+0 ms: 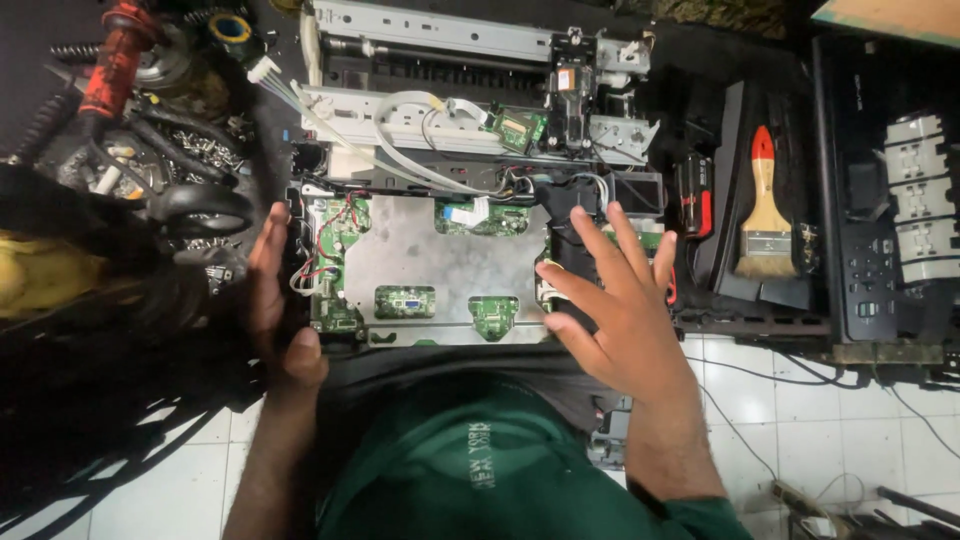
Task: Disassembling a printer unit by removing screws with a screwdriver and cleaning the internal components with a brush.
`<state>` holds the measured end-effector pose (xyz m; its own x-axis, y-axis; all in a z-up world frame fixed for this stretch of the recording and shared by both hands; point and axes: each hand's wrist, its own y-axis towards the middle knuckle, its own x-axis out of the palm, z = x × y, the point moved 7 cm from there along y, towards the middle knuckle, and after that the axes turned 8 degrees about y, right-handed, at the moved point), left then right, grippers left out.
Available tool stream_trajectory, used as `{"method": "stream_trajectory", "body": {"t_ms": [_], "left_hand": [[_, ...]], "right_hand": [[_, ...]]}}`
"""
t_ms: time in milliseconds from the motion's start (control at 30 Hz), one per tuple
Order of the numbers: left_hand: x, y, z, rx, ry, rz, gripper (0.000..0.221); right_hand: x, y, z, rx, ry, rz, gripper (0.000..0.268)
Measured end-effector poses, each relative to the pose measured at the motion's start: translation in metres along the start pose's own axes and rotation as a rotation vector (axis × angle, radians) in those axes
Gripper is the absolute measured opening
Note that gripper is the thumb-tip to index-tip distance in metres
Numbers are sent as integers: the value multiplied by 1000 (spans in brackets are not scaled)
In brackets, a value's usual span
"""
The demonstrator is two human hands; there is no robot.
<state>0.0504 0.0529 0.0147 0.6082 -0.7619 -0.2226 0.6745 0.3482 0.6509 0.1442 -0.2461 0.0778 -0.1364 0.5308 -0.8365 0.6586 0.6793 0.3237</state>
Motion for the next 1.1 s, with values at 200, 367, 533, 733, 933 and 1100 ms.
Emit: {"method": "stream_trajectory", "body": {"t_ms": [200,367,533,733,933,1100], "left_hand": [[-1,-4,-3,-17,-25,4,93],[5,-12,-16,-12,-89,20,95],[2,-19,-15,75,-136,66,88],[-2,-43,-47,-8,-103,50,95],[-9,-23,-22,-53,-23,26,95],[-8,-13,-12,-94,-27,14,94]], "right_hand": [[-6,18,3,71,-25,16,10],[-1,28,14,216,69,-88,7],[1,36,5,289,35,-113,5],[5,38,4,276,-11,-136,5],[4,42,-3,266,-64,-166,8],[1,45,-12,255,-67,-172,10]]}}
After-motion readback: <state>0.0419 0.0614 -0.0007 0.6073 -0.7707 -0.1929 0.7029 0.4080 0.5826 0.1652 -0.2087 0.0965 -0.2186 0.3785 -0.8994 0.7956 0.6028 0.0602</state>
